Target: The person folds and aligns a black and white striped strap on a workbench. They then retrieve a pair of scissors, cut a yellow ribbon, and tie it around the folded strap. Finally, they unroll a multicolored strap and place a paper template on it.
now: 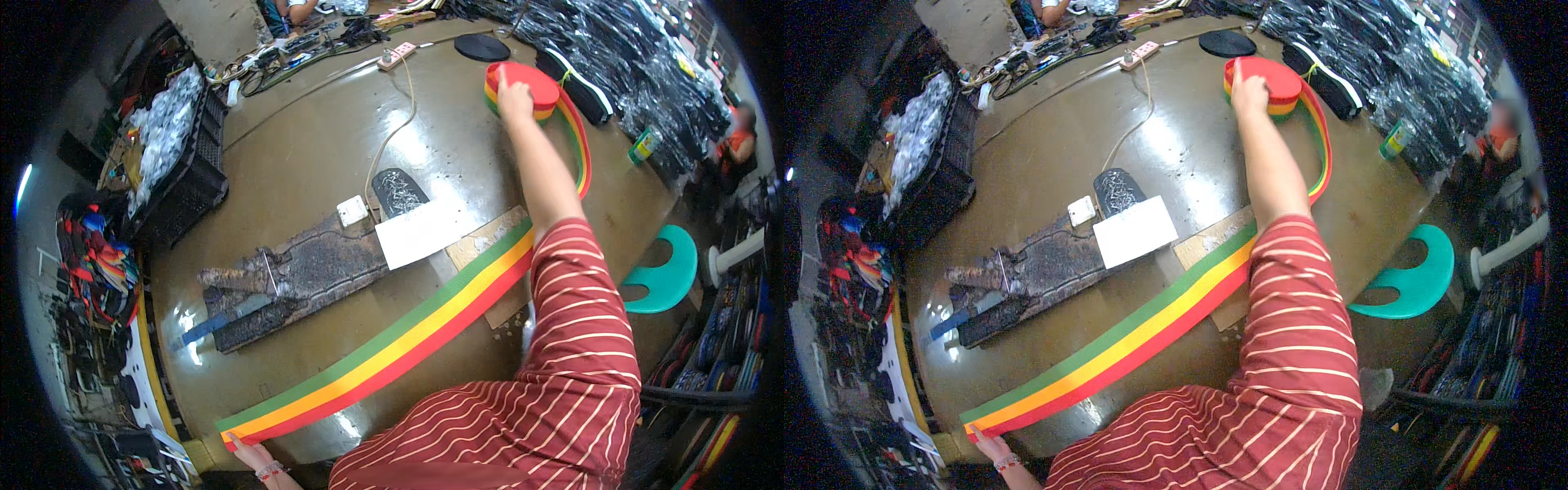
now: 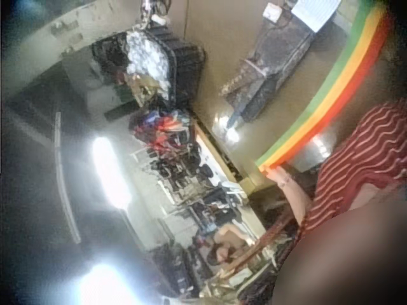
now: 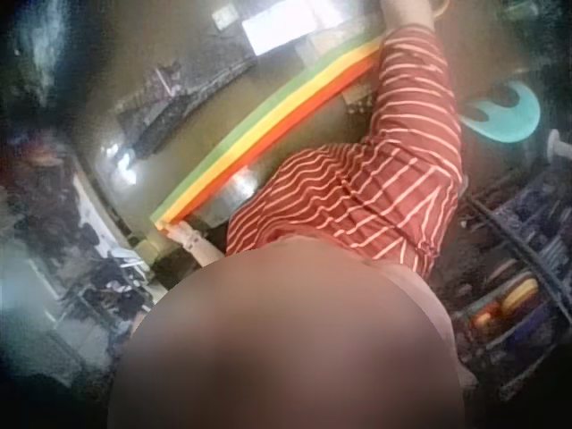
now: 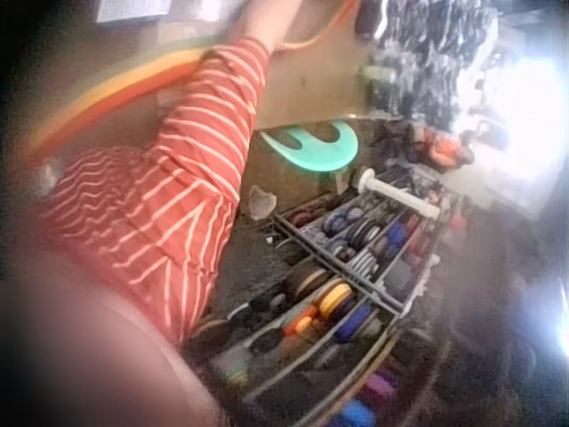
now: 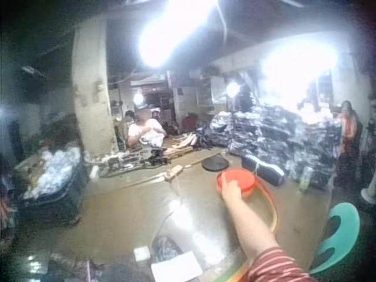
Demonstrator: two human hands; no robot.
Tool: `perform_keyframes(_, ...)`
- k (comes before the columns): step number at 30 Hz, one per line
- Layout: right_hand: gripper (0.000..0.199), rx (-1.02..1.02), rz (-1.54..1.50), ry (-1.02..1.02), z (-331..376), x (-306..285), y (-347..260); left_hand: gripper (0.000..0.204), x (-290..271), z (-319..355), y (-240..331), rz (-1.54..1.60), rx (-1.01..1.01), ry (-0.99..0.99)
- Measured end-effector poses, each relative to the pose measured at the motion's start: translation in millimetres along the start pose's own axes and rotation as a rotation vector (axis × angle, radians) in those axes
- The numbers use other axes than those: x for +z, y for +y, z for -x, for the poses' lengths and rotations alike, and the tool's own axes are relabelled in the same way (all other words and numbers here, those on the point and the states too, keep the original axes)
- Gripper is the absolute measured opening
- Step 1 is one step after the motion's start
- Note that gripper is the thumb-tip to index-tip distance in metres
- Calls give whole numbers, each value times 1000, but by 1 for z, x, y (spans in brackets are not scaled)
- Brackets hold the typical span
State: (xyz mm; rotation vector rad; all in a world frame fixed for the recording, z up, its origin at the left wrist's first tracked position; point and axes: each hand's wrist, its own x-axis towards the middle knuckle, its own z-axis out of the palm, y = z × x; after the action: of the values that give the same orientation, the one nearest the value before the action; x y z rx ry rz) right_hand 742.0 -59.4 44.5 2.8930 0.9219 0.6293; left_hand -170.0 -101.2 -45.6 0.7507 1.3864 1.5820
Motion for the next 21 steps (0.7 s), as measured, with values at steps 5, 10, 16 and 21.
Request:
perform_keyframes(5,80,-12,-127,124,19,-35,59,37,18,-24,19,-151,15,-2)
perform_keyframes(10,107,383,-163,-232,151,-75,138,42,37,-53,24,81,47,-165)
perform_keyframes(16,35,294,-1604,-548,211,-52,140,42,40,-66,26,284,-55,-99)
perform_keyframes(21,42,312,-1533,-296,187,-41,150,32,39,-49,13,97,47,-170)
